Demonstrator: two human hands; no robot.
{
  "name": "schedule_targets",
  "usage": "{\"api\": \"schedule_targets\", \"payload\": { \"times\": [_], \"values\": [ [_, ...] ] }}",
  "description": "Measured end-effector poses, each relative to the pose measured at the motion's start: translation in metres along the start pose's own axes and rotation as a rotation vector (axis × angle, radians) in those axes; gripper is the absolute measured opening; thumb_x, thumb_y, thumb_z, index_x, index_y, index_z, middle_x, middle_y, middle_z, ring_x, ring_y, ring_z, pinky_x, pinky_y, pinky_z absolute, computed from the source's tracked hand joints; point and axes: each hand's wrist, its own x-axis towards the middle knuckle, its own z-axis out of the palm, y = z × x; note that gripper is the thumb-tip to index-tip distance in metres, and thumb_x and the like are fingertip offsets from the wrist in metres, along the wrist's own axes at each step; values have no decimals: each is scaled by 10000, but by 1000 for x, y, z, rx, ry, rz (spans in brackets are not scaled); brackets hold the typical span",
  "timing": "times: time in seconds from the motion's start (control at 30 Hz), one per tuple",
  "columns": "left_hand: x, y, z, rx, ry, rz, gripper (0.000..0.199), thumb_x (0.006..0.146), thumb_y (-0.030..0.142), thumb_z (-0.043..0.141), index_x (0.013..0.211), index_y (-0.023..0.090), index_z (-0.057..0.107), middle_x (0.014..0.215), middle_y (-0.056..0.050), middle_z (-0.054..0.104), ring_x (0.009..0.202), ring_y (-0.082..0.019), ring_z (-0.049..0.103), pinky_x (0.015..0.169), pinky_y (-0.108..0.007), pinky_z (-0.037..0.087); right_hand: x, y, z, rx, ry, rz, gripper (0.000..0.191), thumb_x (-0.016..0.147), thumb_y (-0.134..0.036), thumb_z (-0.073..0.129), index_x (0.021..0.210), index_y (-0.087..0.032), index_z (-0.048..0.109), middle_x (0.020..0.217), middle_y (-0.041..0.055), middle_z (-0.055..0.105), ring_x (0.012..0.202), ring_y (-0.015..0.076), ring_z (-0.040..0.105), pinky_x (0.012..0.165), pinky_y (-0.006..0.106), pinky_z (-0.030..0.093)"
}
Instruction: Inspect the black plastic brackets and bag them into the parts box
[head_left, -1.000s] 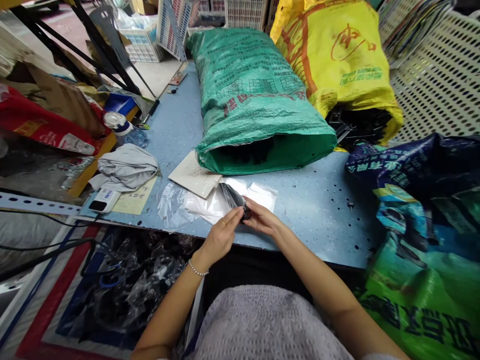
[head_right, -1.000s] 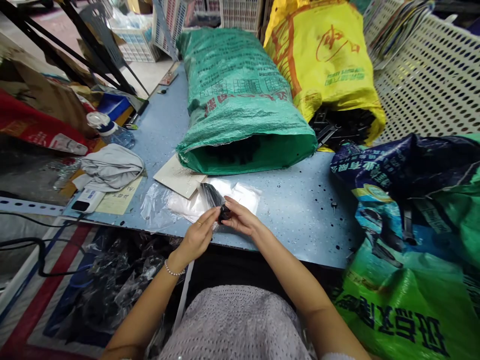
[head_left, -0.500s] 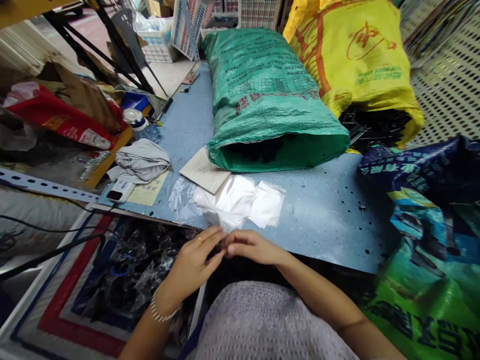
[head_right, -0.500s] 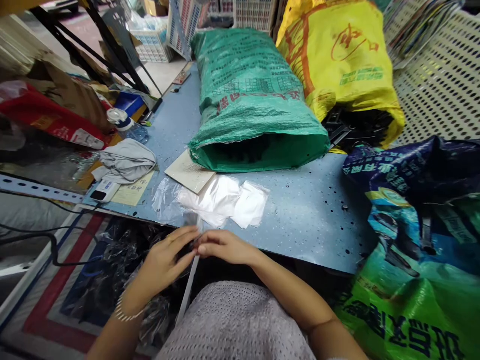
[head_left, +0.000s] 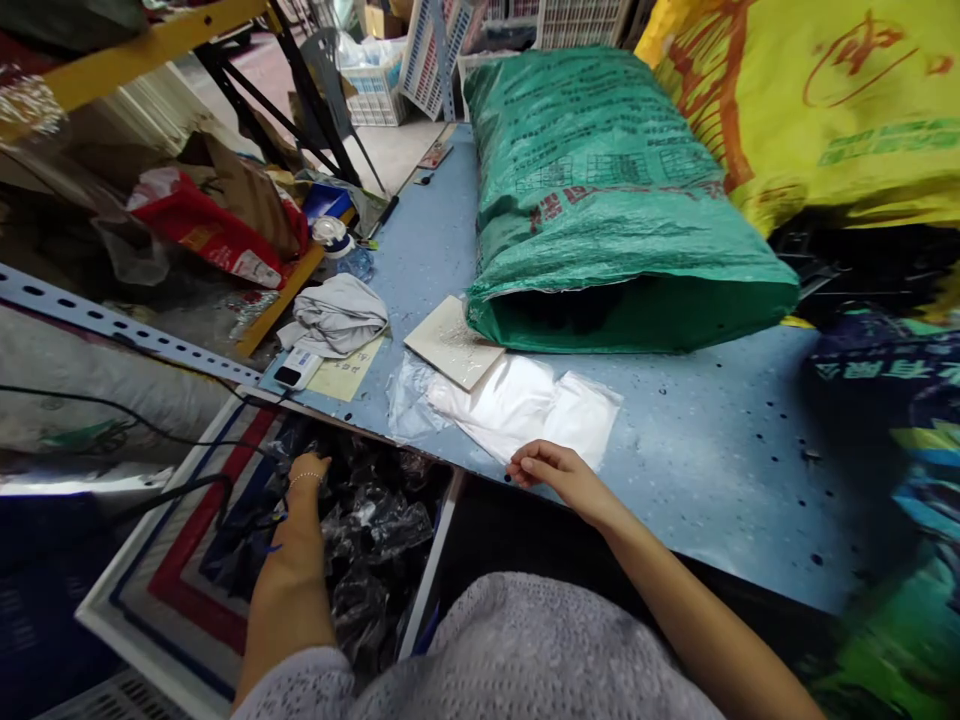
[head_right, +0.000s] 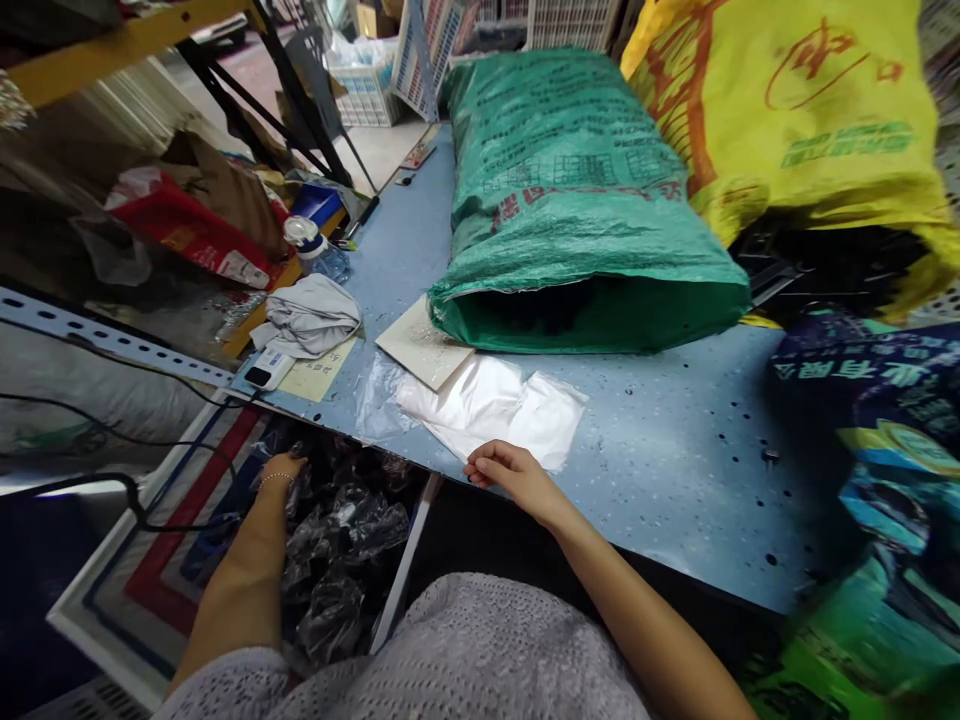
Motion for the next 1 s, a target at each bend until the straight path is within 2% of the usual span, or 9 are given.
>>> {"api": "schedule_targets", "payload": {
  "times": [0.13, 0.3, 0.43, 0.57, 0.7, 0.77, 0.87, 0.93, 1.0],
  "values": [
    [-2, 28, 36, -33, -40, 26, 278, 780, 260, 556, 937, 101, 723, 993, -214, 731, 1028, -362, 681, 814, -365, 493, 7, -14, -32, -211, 53, -88, 284, 874, -460, 643, 985, -202, 681, 975, 73, 723, 850, 202, 667, 810, 382, 531],
    [-46, 67, 64, -147, -78, 244, 281, 851, 302, 508, 967, 163, 723, 1061, -135, 738, 1058, -290, 680, 883, -315, 482, 62, -82, -91, -925, 558, -265, 301, 965, -342, 453, 1145, -197, 647, 1170, 131, 677, 1085, 282, 624, 946, 436, 455],
    [-108, 116, 41, -343, -202, 556, 314, 884, 439, 513, 902, 210, 726, 896, -51, 752, 871, -228, 692, 774, -280, 496, 131, -133, -103, -1167, 713, 61, 320, 946, -358, 519, 1119, -119, 642, 1178, 239, 658, 1152, 358, 597, 961, 470, 429],
    [-157, 184, 5, -560, -421, 874, 294, 875, 458, 574, 896, 205, 724, 764, -26, 715, 716, -181, 646, 692, -265, 471, 158, -148, -97, -1100, 643, 80, 295, 905, -338, 561, 1023, -83, 650, 1074, 244, 672, 1049, 324, 632, 868, 410, 476],
    [-156, 256, 0, -1079, -504, 762, 482, 823, 530, 661, 1150, 176, 673, 921, -76, 720, 736, -160, 645, 739, -285, 494, 115, -119, -99, -884, 453, 14, 428, 962, -481, 360, 959, -138, 616, 754, 94, 622, 588, 160, 550, 523, 275, 436],
    [-148, 290, 5, -1497, -607, 664, 658, 821, 617, 633, 1315, 187, 563, 1162, -138, 681, 896, -189, 677, 849, -328, 502, 75, -88, -93, -323, 222, -31, 443, 879, -596, 480, 934, -174, 605, 640, 14, 510, 450, 102, 365, 389, 234, 294],
    [-152, 334, 13, -1917, -915, 643, 765, 818, 731, 539, 1384, 220, 480, 1280, -170, 631, 1022, -245, 680, 925, -402, 496, 12, -30, -70, 161, -38, 108, 444, 810, -638, 596, 931, -212, 617, 598, -46, 409, 407, 57, 228, 342, 186, 187],
    [-168, 352, 18, -1984, -1044, 638, 762, 817, 740, 526, 1368, 215, 491, 1143, -149, 689, 893, -240, 707, 838, -397, 531, -21, 0, -52, 269, -78, 141, 468, 816, -663, 591, 937, -213, 625, 627, -32, 469, 408, 51, 325, 356, 174, 264],
    [-187, 357, 22, -1938, -999, 604, 751, 819, 735, 531, 1345, 199, 513, 958, -102, 717, 718, -197, 695, 696, -330, 540, -41, 11, -46, 154, -136, 176, 473, 851, -642, 575, 941, -182, 641, 733, 32, 592, 533, 105, 541, 477, 225, 447]
  ]
}}
